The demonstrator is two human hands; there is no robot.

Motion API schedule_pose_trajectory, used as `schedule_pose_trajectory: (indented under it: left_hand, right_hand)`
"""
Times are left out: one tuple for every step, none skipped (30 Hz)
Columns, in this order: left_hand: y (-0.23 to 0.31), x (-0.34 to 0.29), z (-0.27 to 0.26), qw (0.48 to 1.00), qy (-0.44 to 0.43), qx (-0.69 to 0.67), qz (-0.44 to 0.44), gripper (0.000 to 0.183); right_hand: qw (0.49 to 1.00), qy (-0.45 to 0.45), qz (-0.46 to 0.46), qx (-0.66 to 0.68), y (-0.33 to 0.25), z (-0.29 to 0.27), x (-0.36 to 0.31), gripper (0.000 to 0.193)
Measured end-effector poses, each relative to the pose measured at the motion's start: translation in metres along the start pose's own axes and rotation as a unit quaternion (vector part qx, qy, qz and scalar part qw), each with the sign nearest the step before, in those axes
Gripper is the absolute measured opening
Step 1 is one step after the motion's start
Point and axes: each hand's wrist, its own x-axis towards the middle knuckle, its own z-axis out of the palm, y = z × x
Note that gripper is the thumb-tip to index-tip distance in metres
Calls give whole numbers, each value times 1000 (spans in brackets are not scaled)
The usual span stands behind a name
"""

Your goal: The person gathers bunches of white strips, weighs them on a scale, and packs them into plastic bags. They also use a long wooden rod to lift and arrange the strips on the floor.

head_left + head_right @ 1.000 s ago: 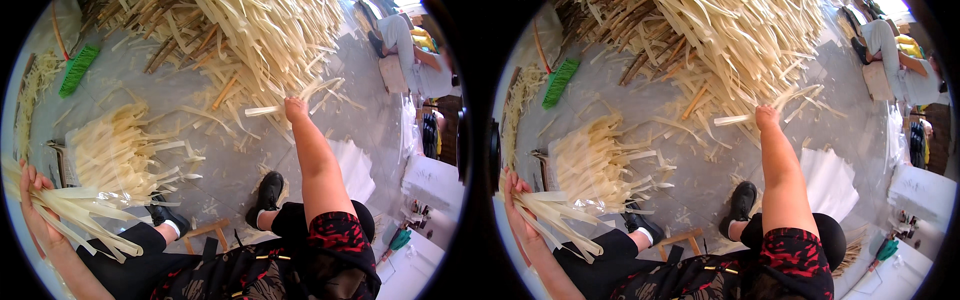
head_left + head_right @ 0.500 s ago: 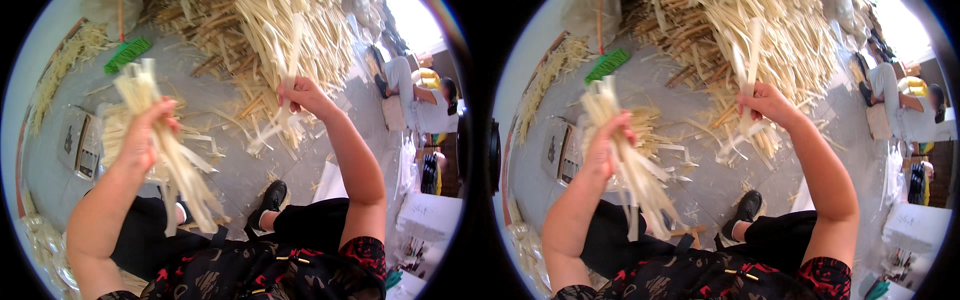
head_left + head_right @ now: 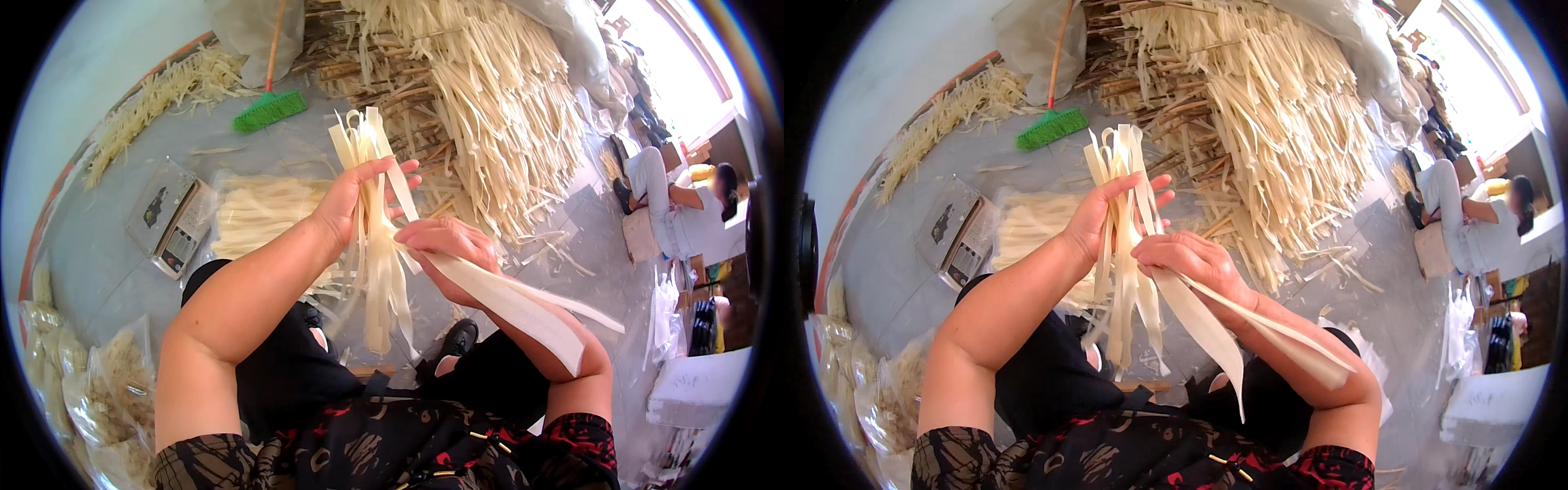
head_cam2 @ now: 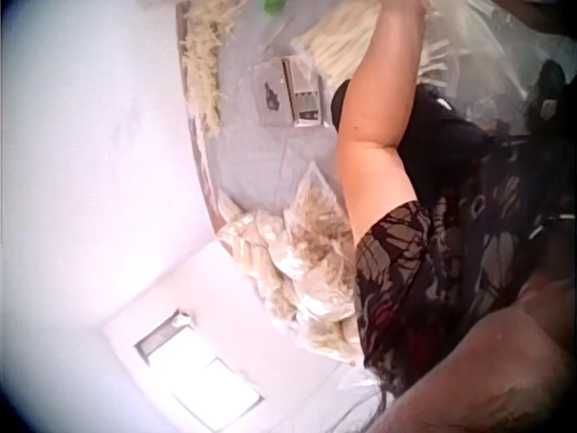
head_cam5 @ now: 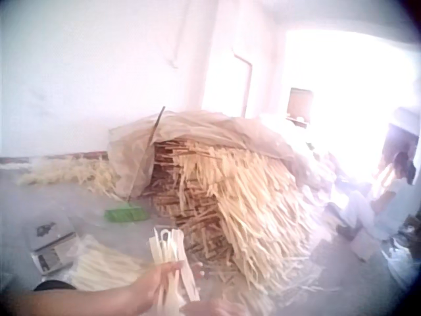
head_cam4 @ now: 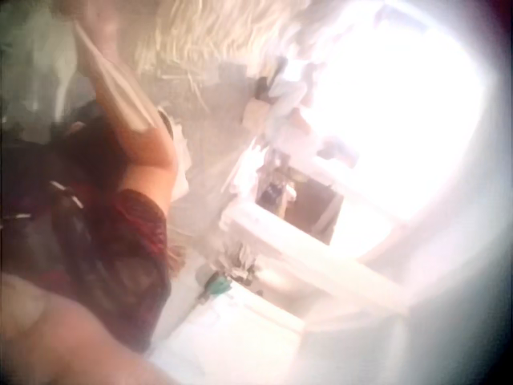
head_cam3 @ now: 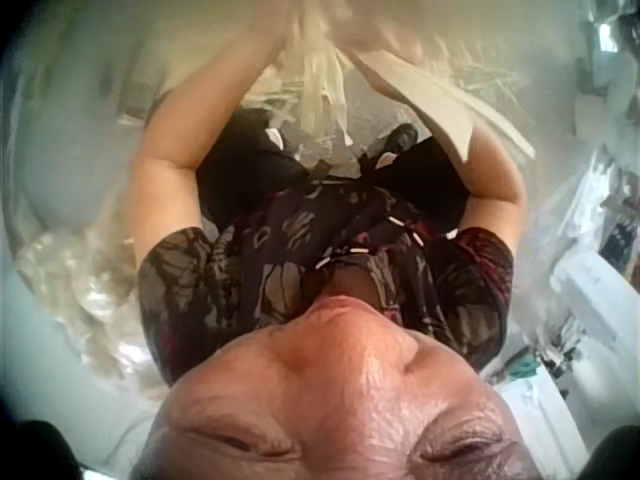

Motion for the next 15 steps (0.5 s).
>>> schedule_pose_trajectory:
  left_hand:
    - [2,-1,-1,1000,-6,3,14,44]
    - [5,2,-4,1000,-13,5,28,43]
    - [10,3,-7,999,-17,9,44,43]
    - [14,3,-8,997,0,2,76,43]
    - [23,5,-16,995,-4,21,96,40]
    - [34,6,-33,992,-3,42,116,37]
    - [39,4,-31,990,-7,58,128,35]
    - [40,5,-25,991,75,-35,101,24]
    - [44,4,-28,989,70,-38,123,22]
    - [48,6,-29,987,58,-45,140,20]
    - [49,7,-29,985,47,-51,158,19]
    - [51,7,-28,985,52,-42,158,19]
    - [52,7,-27,985,56,-32,158,20]
    - [52,7,-25,985,60,-22,158,21]
    - [54,3,-26,984,72,-8,161,21]
  right_hand:
    - [999,-30,24,-8,-11,-4,3,16]
    - [999,-10,27,32,-13,-4,-3,14]
    - [997,9,28,73,-12,-2,-9,12]
    - [993,28,29,115,-11,-3,-10,9]
    - [984,36,57,164,-12,-8,-9,6]
    - [971,44,85,219,-12,-12,-8,5]
    - [955,52,121,264,-14,-22,-10,5]
    - [939,87,155,294,-13,-38,-9,9]
    - [919,121,187,326,-8,-54,-5,14]
    - [885,149,179,402,-3,-71,-3,16]
    - [845,178,169,475,1,-84,-2,17]
    - [838,211,153,479,5,-91,0,18]
    - [831,245,135,482,8,-96,1,20]
    - [822,278,118,484,11,-100,2,22]
    - [863,279,136,399,17,-94,5,22]
